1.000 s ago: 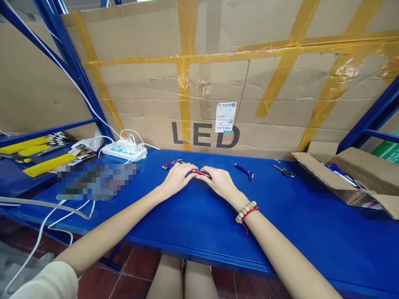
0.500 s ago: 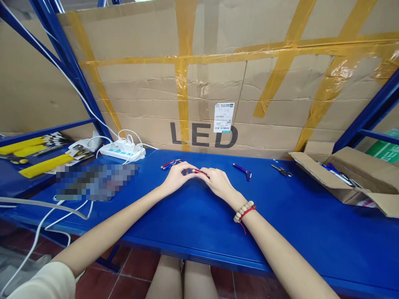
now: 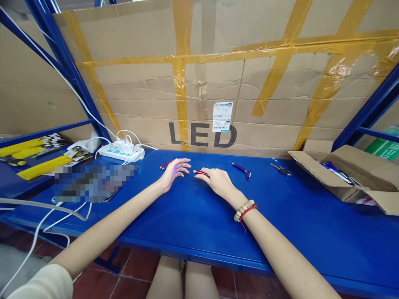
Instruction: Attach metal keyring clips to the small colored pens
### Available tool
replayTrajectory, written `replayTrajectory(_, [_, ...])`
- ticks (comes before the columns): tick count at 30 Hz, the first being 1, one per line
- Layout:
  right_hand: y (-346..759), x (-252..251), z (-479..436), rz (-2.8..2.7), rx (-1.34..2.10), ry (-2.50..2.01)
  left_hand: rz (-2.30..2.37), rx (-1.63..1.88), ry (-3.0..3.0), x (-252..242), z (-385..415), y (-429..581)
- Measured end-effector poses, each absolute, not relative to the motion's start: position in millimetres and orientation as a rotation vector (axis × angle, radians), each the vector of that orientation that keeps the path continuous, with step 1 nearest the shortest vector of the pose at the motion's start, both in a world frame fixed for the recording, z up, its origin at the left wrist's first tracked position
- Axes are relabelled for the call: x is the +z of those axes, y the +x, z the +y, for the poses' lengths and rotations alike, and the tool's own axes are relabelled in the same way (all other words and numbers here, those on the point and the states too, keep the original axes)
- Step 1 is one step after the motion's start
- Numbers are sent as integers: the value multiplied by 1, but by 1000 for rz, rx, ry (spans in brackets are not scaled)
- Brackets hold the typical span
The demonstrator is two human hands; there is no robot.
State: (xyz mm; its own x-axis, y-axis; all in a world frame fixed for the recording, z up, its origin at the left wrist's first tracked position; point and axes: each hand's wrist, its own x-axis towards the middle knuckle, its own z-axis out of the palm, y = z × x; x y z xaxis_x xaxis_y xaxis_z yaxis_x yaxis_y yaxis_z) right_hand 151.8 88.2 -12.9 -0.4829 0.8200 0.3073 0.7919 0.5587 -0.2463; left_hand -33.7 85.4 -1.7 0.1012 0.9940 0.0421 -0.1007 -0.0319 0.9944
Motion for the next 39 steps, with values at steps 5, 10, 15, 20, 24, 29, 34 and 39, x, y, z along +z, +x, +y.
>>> replayTrajectory(5, [151,-15,89,-2439,41,-1301,1033,1220,1164,-4,87,-34])
replayTrajectory(10, [151,-16,89,-2432,19,-1294,1029,1224,1187,-6,88,-32])
replayTrajectory(15, [151,-16,89,-2445,16,-1269,1049,1191,1186,-7,90,-31])
replayTrajectory(20, [151,-17,89,-2450,-6,-1242,1069,1151,1194,-8,91,-30])
replayTrajectory(24, [152,-18,90,-2440,7,-1266,1073,1147,1195,-8,91,-30])
replayTrajectory(29, [151,-14,86,-2447,1,-1290,1073,1148,1188,-7,91,-30])
replayTrajectory(34, [150,-12,84,-2469,-14,-1255,1080,1164,1179,-7,92,-30])
replayTrajectory(39, [150,-14,85,-2487,-18,-1212,1081,1158,1200,-7,91,-30])
